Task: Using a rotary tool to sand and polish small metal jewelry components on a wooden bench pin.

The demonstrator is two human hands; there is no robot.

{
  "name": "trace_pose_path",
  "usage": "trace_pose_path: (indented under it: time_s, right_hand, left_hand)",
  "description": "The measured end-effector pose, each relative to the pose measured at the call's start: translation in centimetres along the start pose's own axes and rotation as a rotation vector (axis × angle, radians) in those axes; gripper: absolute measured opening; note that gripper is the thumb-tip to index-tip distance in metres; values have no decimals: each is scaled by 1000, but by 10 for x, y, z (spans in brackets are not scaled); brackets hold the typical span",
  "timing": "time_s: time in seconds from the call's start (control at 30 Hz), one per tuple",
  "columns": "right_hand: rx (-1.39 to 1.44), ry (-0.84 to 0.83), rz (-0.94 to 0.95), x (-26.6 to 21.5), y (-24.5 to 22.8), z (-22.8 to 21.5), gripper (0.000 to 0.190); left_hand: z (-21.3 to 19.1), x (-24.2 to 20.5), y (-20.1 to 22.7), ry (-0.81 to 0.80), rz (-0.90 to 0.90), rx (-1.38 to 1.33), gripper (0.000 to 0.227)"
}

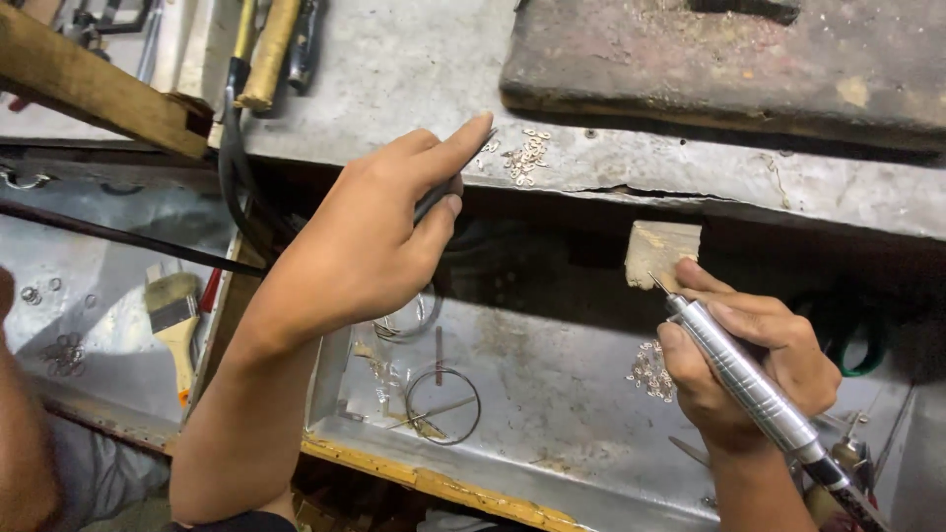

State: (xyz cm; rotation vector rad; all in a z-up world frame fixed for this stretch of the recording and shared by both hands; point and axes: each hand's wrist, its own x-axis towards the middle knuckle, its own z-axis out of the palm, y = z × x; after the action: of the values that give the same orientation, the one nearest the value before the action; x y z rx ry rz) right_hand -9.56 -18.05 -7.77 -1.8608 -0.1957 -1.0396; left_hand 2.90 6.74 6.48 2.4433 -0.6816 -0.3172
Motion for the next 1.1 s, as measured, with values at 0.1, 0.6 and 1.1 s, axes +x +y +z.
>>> trace_pose_path:
  time_s: [0.1,0.6,1.1]
  right_hand:
    - [91,-46,30,-4,0,-9,29]
    - [-55,108,192,-43,54,-76,24]
    - [-156,-107,117,-35,33,-66,21]
  left_hand:
    - [9,-14,-3,144,73,11,63]
    - [289,-8,-23,19,330,-43,7]
    - [347,-18,-26,-1,412,211,15]
